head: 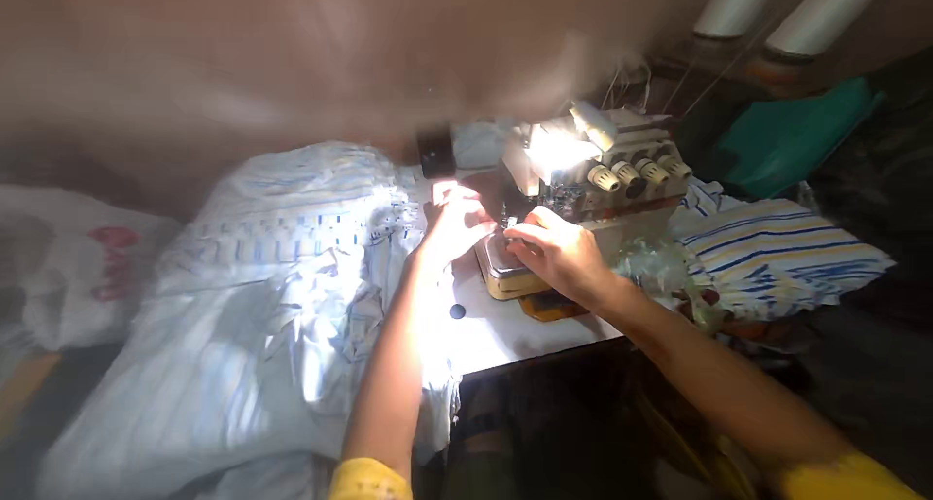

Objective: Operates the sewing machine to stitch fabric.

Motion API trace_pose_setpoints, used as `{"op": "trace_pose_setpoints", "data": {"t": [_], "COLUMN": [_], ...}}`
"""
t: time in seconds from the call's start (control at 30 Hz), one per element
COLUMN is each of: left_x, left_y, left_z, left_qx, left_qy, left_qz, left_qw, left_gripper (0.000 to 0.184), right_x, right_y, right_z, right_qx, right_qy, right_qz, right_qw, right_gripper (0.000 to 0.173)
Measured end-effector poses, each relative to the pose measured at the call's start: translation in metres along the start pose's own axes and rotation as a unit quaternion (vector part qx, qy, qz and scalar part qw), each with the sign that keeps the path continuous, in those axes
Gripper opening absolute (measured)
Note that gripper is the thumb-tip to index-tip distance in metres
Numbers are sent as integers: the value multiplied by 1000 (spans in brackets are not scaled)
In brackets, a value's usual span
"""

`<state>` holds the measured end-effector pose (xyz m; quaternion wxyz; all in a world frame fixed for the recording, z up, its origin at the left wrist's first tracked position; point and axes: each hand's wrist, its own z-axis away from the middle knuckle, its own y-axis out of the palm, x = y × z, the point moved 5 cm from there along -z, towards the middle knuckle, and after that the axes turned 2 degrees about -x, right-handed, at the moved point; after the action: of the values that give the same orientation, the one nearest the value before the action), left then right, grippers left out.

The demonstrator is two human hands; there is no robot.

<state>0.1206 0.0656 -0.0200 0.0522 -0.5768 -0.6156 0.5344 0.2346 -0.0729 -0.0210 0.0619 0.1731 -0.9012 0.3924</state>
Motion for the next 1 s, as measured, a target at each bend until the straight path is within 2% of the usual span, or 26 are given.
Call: {"op": "trace_pose_setpoints", "data": {"t": [0.1,0.23,0.4,0.67,0.87,0.9,1.0], "left_x": [1,-3,-3,-6,-14,-18,-28], "left_y": [6,12,13,11,14,16,26], "left_z": [5,10,12,13,11,7,-6], "left_qx": [-32,-30,-46,-53,-93,-81,24], "left_qy": [4,10,23,31,56,61,44], "left_qz": [38,13,14,-29,-18,-12,-10], "left_qw": [999,999,999,998,994,995,999], "left_gripper": [13,14,16,18,22,22,21], "right_x": [3,8,-14,-15,-16,-15,-14], "right_y": [4,3,-25,-20,-18,-18,-17], "right_z": [-12,-7,6,13,12,12,13], "right_qx": [48,7,-40,-24,-27,-33,-46], "right_qy": [-7,-110,-63,-74,-94,-103,-130], "right_qz": [5,64,71,84,95,99,113], "right_qw": [999,992,995,993,991,989,984], "right_gripper": [12,12,17,19,18,19,19]}}
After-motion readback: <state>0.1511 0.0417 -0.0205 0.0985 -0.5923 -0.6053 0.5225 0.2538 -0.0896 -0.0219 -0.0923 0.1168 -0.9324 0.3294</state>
